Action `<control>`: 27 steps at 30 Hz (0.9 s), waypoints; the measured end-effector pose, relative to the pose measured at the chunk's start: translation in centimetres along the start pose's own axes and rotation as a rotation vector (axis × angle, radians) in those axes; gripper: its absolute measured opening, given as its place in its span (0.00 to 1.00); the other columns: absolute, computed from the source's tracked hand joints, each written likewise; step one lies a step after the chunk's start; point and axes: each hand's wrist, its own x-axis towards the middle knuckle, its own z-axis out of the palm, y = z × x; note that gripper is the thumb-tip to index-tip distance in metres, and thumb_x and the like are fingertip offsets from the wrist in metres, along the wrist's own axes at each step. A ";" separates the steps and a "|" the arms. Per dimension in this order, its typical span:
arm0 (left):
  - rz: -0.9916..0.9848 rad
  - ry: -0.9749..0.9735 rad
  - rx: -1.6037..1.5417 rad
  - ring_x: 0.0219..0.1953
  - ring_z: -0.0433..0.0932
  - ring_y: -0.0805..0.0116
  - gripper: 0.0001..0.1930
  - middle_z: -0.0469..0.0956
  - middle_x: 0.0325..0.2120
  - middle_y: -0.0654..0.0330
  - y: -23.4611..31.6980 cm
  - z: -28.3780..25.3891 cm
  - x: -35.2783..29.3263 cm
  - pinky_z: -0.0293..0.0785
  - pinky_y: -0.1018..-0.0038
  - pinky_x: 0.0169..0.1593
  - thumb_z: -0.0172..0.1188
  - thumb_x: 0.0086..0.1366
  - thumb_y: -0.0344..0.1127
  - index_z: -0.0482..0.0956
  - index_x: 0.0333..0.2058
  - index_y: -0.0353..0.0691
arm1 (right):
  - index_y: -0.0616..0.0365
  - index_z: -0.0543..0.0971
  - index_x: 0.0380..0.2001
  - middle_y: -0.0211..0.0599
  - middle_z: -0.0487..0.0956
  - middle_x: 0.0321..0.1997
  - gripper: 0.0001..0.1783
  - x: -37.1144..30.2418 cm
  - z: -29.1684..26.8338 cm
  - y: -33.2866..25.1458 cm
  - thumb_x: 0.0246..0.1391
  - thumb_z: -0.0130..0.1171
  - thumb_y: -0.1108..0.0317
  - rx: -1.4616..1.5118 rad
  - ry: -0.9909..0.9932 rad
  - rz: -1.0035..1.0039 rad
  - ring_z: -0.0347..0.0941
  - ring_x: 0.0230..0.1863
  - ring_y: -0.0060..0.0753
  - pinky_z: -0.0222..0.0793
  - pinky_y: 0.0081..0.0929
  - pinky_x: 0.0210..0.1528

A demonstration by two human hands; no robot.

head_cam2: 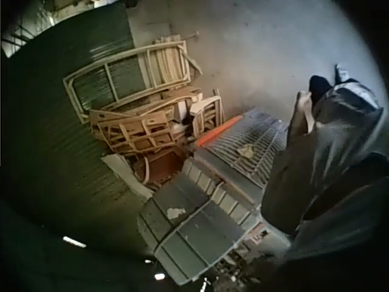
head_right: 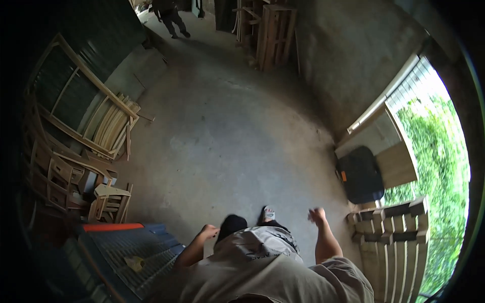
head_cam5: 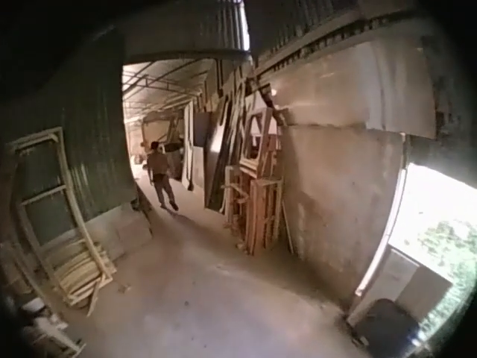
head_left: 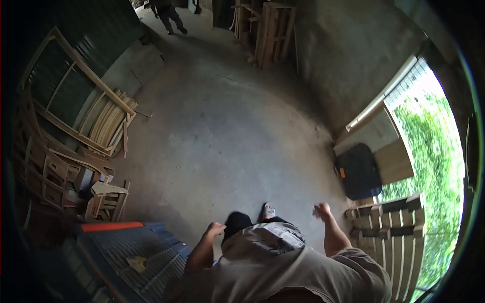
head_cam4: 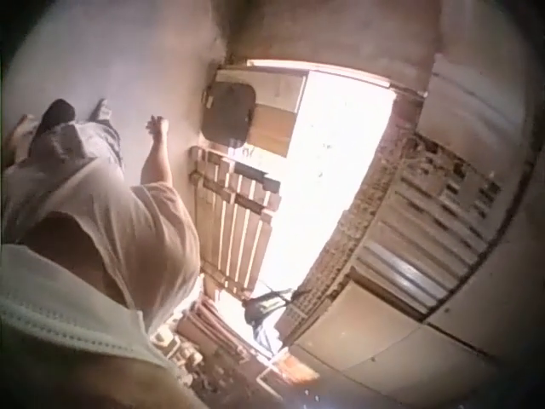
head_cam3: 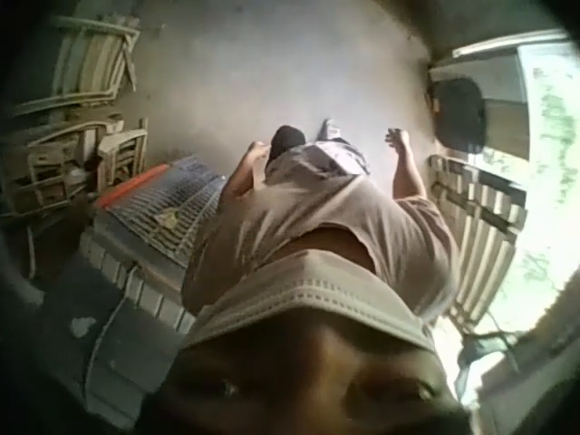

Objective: Moving stools and assisting a coworker in marking and aligning wooden furniture frames on a workshop floor.

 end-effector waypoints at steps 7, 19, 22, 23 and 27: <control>0.214 0.217 -0.256 0.17 0.73 0.71 0.10 0.74 0.18 0.64 0.7 -9.9 12.7 0.68 0.69 0.19 0.60 0.56 0.44 0.74 0.25 0.46 | 0.64 0.77 0.33 0.37 0.79 0.27 0.13 19.4 -2.8 -41.8 0.52 0.51 0.64 0.327 0.056 -0.419 0.75 0.23 0.26 0.69 0.23 0.24; 0.384 0.610 -0.223 0.23 0.76 0.55 0.19 0.76 0.16 0.52 42.3 -64.5 46.0 0.70 0.64 0.30 0.59 0.55 0.48 0.74 0.19 0.36 | 0.55 0.74 0.38 0.34 0.79 0.39 0.16 42.6 3.5 -60.4 0.57 0.44 0.56 0.081 -0.355 0.186 0.77 0.31 0.30 0.69 0.33 0.22; 0.475 0.716 -0.386 0.18 0.71 0.65 0.18 0.71 0.13 0.57 52.7 -78.8 53.0 0.68 0.69 0.27 0.59 0.56 0.46 0.71 0.19 0.35 | 0.60 0.73 0.38 0.39 0.80 0.33 0.19 49.3 4.2 -65.2 0.56 0.45 0.55 -0.036 -0.409 0.383 0.79 0.33 0.34 0.73 0.32 0.26; 0.494 0.657 -0.557 0.18 0.68 0.73 0.17 0.70 0.13 0.62 56.4 -82.4 54.4 0.66 0.73 0.25 0.59 0.58 0.44 0.71 0.19 0.36 | 0.62 0.72 0.39 0.39 0.80 0.33 0.19 51.6 3.7 -68.1 0.56 0.45 0.55 -0.103 -0.426 0.374 0.79 0.32 0.35 0.73 0.33 0.26; 0.386 0.639 -0.816 0.17 0.68 0.77 0.13 0.71 0.15 0.65 62.6 -89.8 63.9 0.65 0.79 0.22 0.55 0.60 0.41 0.72 0.21 0.40 | 0.64 0.72 0.38 0.43 0.79 0.31 0.16 62.5 1.6 -84.2 0.54 0.49 0.61 -0.002 -0.277 0.321 0.78 0.27 0.40 0.73 0.35 0.24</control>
